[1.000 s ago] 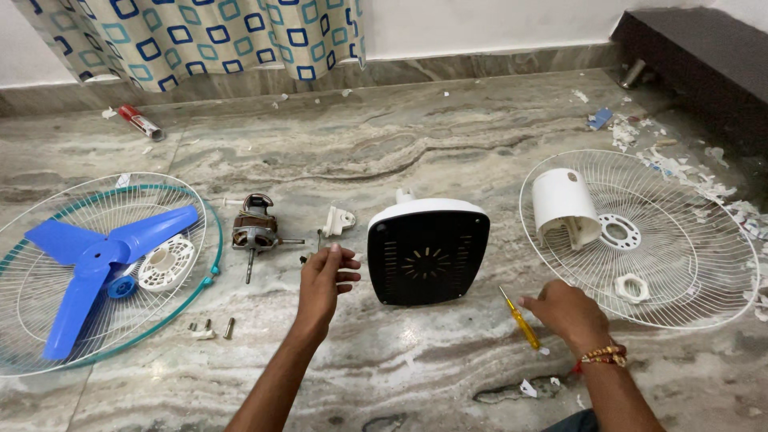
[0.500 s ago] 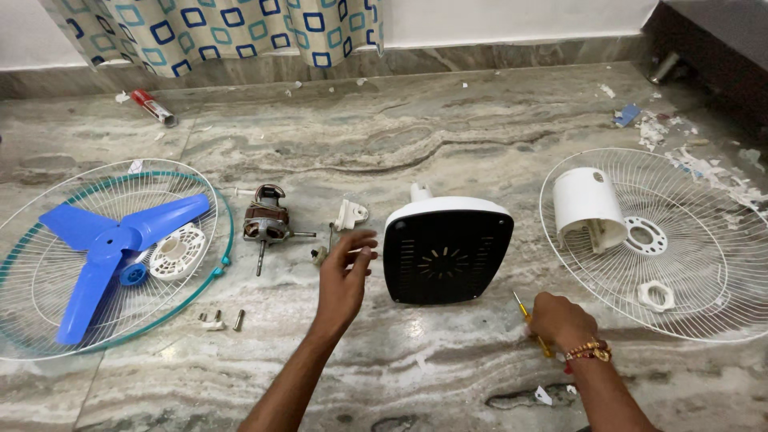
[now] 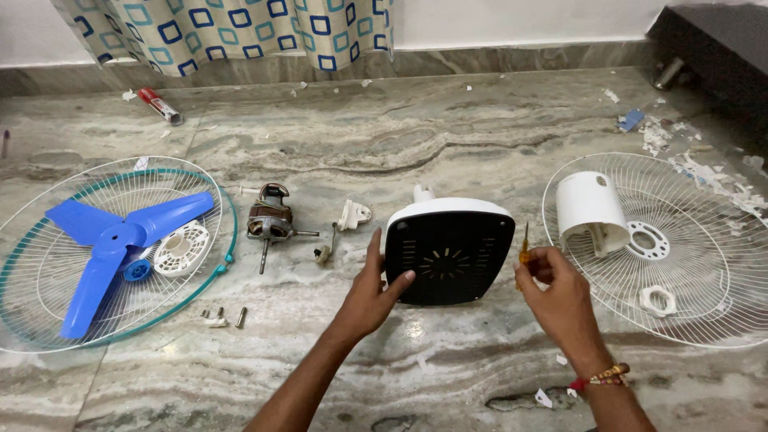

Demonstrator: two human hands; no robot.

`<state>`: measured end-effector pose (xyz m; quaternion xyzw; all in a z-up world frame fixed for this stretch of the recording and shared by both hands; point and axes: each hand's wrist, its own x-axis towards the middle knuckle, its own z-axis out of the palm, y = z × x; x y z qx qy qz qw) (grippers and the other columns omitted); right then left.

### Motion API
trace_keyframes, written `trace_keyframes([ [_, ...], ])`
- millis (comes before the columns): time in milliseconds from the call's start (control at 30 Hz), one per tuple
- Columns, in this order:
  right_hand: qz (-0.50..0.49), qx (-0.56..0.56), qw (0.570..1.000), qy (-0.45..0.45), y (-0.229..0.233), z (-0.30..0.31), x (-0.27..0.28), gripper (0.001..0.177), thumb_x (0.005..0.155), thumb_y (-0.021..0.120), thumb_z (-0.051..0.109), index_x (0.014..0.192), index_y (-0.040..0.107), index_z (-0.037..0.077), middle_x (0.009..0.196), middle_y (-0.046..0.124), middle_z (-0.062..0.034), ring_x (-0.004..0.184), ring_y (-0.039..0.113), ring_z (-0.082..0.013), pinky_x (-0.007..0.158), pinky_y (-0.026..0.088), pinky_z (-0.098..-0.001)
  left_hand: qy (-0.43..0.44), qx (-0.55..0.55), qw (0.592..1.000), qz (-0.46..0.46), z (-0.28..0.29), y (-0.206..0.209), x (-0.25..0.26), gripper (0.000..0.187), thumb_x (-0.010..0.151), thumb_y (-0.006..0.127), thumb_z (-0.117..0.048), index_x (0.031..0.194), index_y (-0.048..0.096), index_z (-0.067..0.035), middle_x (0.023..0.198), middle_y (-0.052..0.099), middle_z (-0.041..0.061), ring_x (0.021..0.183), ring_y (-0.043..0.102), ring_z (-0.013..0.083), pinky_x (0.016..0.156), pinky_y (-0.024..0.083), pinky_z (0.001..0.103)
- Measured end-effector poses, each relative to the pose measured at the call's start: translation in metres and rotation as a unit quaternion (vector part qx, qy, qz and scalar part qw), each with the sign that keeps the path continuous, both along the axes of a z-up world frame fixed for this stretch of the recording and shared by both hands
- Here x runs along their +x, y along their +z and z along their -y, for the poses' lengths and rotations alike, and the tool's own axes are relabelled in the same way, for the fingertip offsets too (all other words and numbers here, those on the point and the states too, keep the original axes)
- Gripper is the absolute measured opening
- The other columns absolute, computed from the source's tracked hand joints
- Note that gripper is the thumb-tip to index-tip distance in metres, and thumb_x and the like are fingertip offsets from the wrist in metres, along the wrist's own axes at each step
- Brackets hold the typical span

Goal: The person disassembles a white Supreme fan by removing screws from the base and neck using a screwdriver. The fan parts, including the motor, blades, and cage, are laid out on the floor.

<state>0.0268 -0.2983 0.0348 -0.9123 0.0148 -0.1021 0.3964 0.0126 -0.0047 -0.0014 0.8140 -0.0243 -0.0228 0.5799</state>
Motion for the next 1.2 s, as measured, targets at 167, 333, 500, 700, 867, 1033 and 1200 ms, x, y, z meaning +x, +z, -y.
trace_keyframes([
  [167,0.167,-0.017,0.983,0.069,0.010,-0.015,-0.010,0.023,0.092,0.073,0.010,0.112,0.067,-0.001,0.109,0.072,-0.0131,0.102,0.072,-0.0231,0.090,0.058,-0.0371,0.003,-0.006,0.999,0.033,0.000,0.005,0.000,0.064,0.101,0.059,-0.026,0.154,0.027,-0.010,0.125,0.069,0.024,0.122,0.067,0.0345,0.098,0.056,0.047],
  [333,0.244,-0.033,0.968,0.055,0.015,-0.019,-0.011,0.022,0.091,0.075,0.008,0.108,0.066,-0.002,0.120,0.069,-0.0157,0.111,0.069,-0.0278,0.092,0.057,-0.0394,0.000,-0.008,0.998,0.063,-0.002,0.019,-0.007,0.048,0.102,0.058,-0.025,0.142,0.038,-0.009,0.113,0.075,0.019,0.108,0.076,0.0305,0.089,0.059,0.045],
  [500,0.299,-0.043,0.952,0.048,0.018,-0.023,-0.015,0.022,0.091,0.076,0.008,0.108,0.066,-0.002,0.127,0.066,-0.0191,0.120,0.066,-0.0330,0.100,0.054,-0.0426,0.024,0.001,0.996,0.085,-0.003,0.039,-0.012,0.039,0.100,0.061,-0.026,0.134,0.050,-0.010,0.111,0.076,0.016,0.102,0.075,0.0282,0.086,0.058,0.042],
  [700,0.250,0.017,0.964,0.094,0.014,-0.031,-0.018,0.023,0.094,0.071,0.009,0.114,0.065,-0.001,0.127,0.071,-0.0165,0.118,0.070,-0.0282,0.099,0.055,-0.0388,0.047,0.162,0.958,0.233,-0.003,0.047,-0.016,0.032,0.097,0.068,-0.027,0.125,0.066,-0.012,0.102,0.070,0.010,0.099,0.062,0.0309,0.083,0.050,0.043],
  [867,0.169,0.109,0.974,0.110,0.007,-0.044,-0.019,0.023,0.097,0.067,0.011,0.118,0.066,0.000,0.118,0.076,-0.0125,0.113,0.073,-0.0224,0.098,0.055,-0.0357,0.021,0.282,0.897,0.339,0.001,0.045,-0.015,0.031,0.093,0.071,-0.026,0.121,0.071,-0.014,0.101,0.072,0.010,0.094,0.061,0.0316,0.076,0.048,0.046],
  [1033,0.128,0.113,0.982,0.085,0.002,-0.045,-0.014,0.017,0.098,0.067,0.013,0.110,0.066,0.001,0.110,0.079,-0.0116,0.105,0.076,-0.0195,0.094,0.058,-0.0336,0.031,0.296,0.892,0.341,0.010,0.044,-0.016,0.030,0.094,0.071,-0.029,0.121,0.071,-0.015,0.100,0.072,0.010,0.090,0.062,0.0313,0.075,0.047,0.046],
  [1200,0.088,0.124,0.986,0.069,0.000,-0.042,-0.012,0.018,0.099,0.066,0.015,0.111,0.066,0.002,0.108,0.079,-0.0128,0.103,0.077,-0.0195,0.092,0.060,-0.0338,0.026,0.312,0.878,0.363,0.014,0.043,-0.015,0.033,0.095,0.071,-0.029,0.124,0.071,-0.014,0.100,0.072,0.010,0.091,0.066,0.0283,0.075,0.048,0.045],
])
